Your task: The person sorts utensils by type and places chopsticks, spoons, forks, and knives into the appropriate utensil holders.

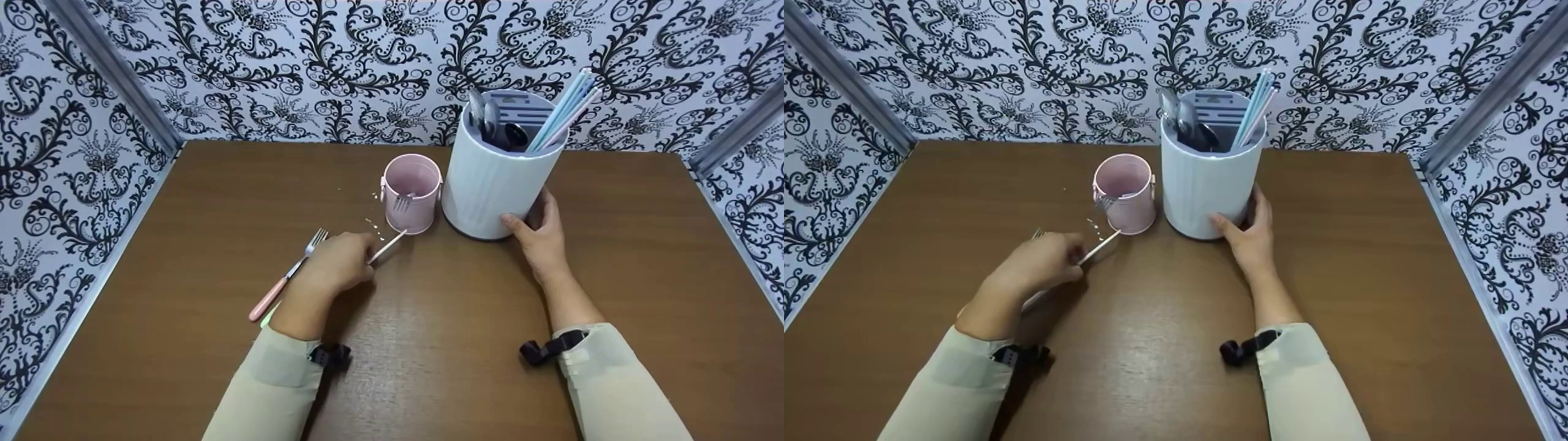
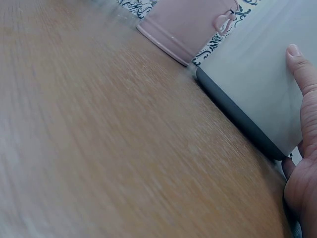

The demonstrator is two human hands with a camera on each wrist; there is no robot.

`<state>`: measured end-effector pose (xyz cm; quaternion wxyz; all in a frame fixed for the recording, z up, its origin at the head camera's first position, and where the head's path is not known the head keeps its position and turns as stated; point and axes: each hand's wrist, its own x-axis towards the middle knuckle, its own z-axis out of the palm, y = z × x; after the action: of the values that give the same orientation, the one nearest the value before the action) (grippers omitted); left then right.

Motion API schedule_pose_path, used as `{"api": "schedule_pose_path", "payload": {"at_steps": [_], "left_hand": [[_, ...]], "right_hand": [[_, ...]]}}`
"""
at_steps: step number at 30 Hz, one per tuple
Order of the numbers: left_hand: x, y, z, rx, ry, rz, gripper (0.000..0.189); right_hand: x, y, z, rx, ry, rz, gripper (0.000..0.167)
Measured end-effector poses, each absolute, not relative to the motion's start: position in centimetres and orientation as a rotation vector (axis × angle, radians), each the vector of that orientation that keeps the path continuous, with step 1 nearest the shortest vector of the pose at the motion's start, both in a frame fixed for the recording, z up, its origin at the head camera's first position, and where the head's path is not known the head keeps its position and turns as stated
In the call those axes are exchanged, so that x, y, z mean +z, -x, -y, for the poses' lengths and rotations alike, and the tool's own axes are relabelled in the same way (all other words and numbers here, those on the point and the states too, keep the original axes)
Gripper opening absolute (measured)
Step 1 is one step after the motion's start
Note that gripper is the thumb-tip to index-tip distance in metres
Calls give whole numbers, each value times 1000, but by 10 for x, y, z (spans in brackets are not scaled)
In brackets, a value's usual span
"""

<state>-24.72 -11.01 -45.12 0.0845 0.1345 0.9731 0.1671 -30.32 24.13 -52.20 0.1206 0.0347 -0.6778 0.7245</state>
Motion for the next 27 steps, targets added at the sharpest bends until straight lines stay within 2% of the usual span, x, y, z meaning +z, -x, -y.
{"api": "schedule_pose_path", "payload": {"at_steps": [16,27], "left_hand": [[-447,241,95,571,-550,-2919,14],[-438,241,92,904,-716,-2769,18]], "right_hand": [[-521,301,-243,2080,-80,2015,88],[-521,302,-242,2090,-82,2011,89]]}}
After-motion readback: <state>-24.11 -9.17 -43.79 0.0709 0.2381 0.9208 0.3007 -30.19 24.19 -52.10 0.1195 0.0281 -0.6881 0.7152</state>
